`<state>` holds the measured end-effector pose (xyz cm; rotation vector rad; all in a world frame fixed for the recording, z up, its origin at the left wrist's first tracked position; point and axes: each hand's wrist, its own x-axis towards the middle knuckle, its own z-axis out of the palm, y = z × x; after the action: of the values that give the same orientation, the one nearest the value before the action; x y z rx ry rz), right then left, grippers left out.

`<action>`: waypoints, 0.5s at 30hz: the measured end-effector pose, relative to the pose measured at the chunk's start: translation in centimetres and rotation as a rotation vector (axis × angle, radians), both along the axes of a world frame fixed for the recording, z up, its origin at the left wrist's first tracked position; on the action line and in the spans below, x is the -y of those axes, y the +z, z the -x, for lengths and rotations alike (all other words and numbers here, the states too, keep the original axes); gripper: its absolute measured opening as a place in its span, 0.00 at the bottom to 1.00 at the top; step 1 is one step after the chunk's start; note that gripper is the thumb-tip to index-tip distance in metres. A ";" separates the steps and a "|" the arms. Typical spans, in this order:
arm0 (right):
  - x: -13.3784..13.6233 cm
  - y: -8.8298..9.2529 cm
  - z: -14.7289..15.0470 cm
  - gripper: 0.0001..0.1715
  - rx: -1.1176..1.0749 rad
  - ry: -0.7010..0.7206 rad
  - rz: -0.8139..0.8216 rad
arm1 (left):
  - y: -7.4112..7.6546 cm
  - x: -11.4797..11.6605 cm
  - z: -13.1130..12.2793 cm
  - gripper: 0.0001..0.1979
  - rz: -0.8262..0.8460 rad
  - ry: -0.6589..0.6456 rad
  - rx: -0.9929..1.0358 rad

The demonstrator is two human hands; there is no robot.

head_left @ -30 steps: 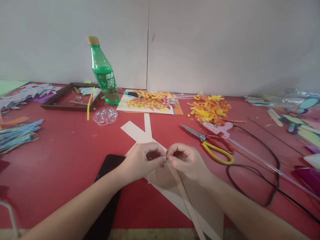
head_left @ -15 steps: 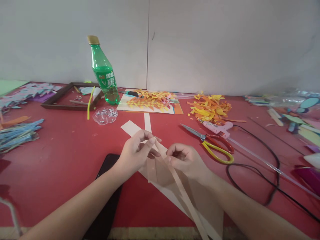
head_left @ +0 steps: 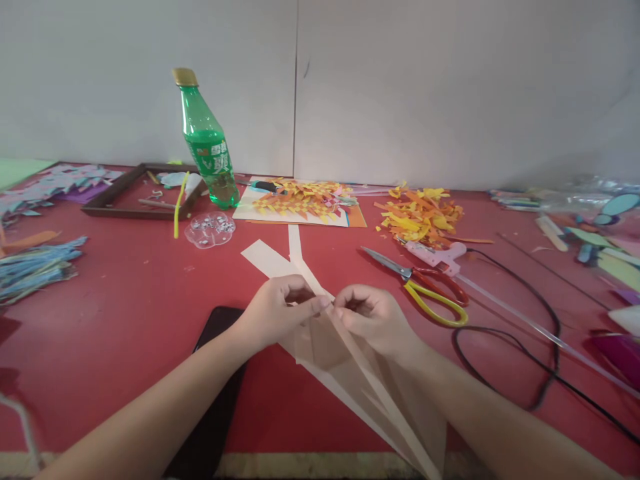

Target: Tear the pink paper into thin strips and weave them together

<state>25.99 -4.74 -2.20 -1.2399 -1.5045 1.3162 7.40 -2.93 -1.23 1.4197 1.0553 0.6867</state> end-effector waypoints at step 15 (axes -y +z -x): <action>0.1 -0.2 0.3 0.02 -0.059 -0.001 0.049 | 0.5 0.3 -0.3 0.13 -0.016 0.019 -0.116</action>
<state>25.69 -4.83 -2.41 -1.2217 -1.4386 1.3846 7.67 -3.24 -0.75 1.4792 1.1571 0.6330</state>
